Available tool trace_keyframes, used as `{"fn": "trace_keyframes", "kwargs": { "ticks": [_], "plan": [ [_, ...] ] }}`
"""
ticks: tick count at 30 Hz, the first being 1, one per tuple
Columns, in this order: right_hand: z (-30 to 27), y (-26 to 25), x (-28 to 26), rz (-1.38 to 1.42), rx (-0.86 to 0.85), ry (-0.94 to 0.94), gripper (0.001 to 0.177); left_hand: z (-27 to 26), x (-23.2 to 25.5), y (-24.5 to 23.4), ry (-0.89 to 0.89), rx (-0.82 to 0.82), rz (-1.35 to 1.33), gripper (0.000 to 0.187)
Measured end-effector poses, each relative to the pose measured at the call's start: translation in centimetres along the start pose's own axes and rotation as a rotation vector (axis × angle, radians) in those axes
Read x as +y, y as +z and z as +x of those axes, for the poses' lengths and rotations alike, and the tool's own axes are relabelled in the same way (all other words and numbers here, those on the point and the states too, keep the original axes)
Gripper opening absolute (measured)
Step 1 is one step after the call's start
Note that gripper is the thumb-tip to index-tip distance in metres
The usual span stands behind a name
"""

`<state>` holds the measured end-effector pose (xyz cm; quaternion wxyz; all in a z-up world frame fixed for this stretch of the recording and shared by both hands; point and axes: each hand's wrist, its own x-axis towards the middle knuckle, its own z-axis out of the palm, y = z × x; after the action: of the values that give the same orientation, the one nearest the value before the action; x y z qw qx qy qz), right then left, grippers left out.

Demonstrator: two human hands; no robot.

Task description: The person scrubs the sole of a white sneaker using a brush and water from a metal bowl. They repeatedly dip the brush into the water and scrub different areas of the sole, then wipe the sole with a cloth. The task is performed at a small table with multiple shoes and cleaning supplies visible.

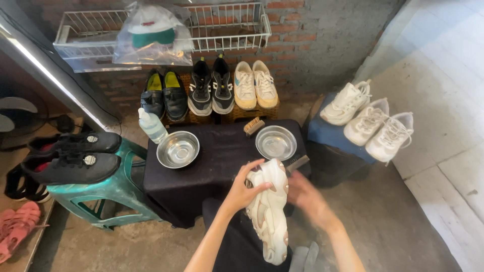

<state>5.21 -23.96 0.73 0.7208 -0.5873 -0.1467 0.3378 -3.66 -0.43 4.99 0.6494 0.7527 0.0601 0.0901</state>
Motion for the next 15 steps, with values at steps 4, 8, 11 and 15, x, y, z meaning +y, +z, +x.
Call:
{"fn": "trace_keyframes", "kwargs": {
  "ticks": [4,8,11,15],
  "plan": [
    [6.9,-7.8,3.9,-0.707,0.578,0.042,0.124,-0.2,0.1,0.2,0.057,0.040,-0.066,0.072],
    [10.3,-9.0,6.2,-1.155,0.531,0.118,0.138,0.4,-1.1,0.4,0.067,0.046,-0.088,0.064],
    [10.7,-7.7,5.6,-1.096,0.543,0.157,0.129,0.5,-0.3,0.2,0.069,0.018,-0.083,0.060],
    [10.7,-5.8,5.0,-1.039,0.579,0.138,0.125,0.4,0.2,-0.3,0.017,0.000,-0.041,0.056]
  ]
}}
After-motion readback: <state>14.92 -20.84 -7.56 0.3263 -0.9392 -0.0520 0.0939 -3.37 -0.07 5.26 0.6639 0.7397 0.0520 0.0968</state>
